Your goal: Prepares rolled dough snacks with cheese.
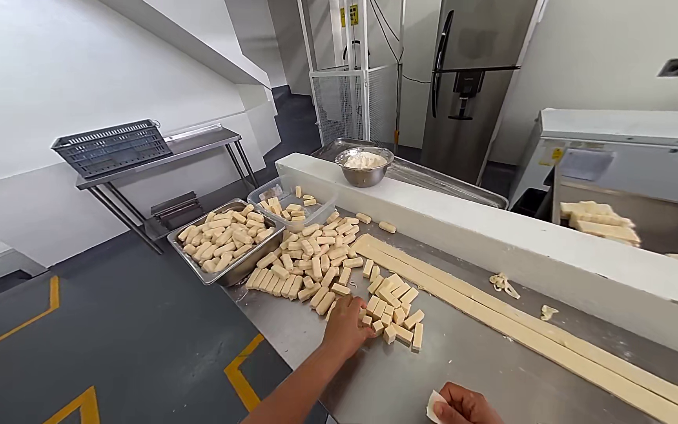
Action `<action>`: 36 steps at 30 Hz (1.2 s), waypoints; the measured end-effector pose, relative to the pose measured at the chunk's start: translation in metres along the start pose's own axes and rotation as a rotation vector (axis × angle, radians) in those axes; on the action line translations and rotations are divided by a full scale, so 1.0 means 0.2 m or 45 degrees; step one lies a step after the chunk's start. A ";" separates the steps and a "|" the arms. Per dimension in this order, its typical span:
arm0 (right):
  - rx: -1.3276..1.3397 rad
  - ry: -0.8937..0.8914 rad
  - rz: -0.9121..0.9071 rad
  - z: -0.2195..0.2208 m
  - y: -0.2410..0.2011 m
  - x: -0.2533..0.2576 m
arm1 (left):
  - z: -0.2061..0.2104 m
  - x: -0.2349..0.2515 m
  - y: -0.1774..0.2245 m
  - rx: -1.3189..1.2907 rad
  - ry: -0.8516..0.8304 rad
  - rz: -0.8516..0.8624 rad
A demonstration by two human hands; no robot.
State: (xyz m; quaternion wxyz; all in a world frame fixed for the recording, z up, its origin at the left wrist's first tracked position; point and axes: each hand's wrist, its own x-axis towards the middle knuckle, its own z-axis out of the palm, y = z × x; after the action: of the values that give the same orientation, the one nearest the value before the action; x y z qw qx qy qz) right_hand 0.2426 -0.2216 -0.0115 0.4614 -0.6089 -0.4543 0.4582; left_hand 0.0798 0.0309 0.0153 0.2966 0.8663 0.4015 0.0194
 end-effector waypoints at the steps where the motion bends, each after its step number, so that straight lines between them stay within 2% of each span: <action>1: -0.080 -0.017 0.093 0.00 0.01 0.02 | 0.04 0.00 -0.01 0.016 0.085 0.042; 3: -0.214 -0.096 0.265 0.00 0.01 0.04 | 0.09 -0.01 -0.04 -0.049 0.263 0.096; 6: -0.118 -0.193 0.354 0.01 0.00 0.05 | 0.08 -0.06 -0.07 -0.467 0.403 0.065; 8: 0.048 -0.214 0.345 0.01 -0.01 0.05 | 0.03 -0.17 -0.03 -0.689 0.288 0.082; 10: 0.134 -0.196 0.328 0.02 -0.03 0.07 | 0.00 -0.33 0.05 -0.780 0.031 0.174; 13: 0.042 -0.205 0.300 0.06 -0.07 0.12 | 0.08 -0.49 0.12 -0.843 -0.238 0.254; 17: -0.167 -0.296 0.237 0.16 -0.16 0.19 | 0.18 -0.54 0.10 -1.005 -0.313 0.105; 20: -0.086 -0.323 0.311 0.24 -0.18 0.25 | 0.17 -0.56 0.05 -0.948 -0.271 0.000; 23: 0.101 -0.318 0.425 0.36 -0.18 0.34 | 0.08 -0.59 0.03 -0.640 -0.126 -0.153; 26: 0.192 -0.342 0.571 0.45 -0.16 0.43 | 0.02 -0.54 -0.10 -0.301 0.210 -0.314; 27: 0.202 -0.360 0.602 0.46 -0.14 0.44 | 0.03 -0.52 -0.20 -0.195 0.406 -0.275; 29: 0.184 -0.374 0.611 0.45 -0.09 0.44 | 0.13 -0.45 -0.45 -0.007 0.930 -0.037; 30: 0.162 -0.366 0.603 0.44 -0.07 0.43 | 0.18 -0.42 -0.56 0.059 1.124 0.078; 32: 0.127 -0.356 0.600 0.41 -0.04 0.41 | 0.28 -0.41 -0.71 0.120 1.303 0.222; 36: 0.138 -0.297 0.576 0.31 -0.03 0.33 | 0.40 -0.47 -0.71 0.109 1.341 0.326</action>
State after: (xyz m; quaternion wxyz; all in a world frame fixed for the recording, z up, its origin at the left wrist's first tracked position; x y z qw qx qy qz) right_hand 0.1922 -0.1470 -0.0248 0.3235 -0.6124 -0.3314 0.6407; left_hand -0.0598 -0.0046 -0.1065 0.0151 0.7926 0.3875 0.4706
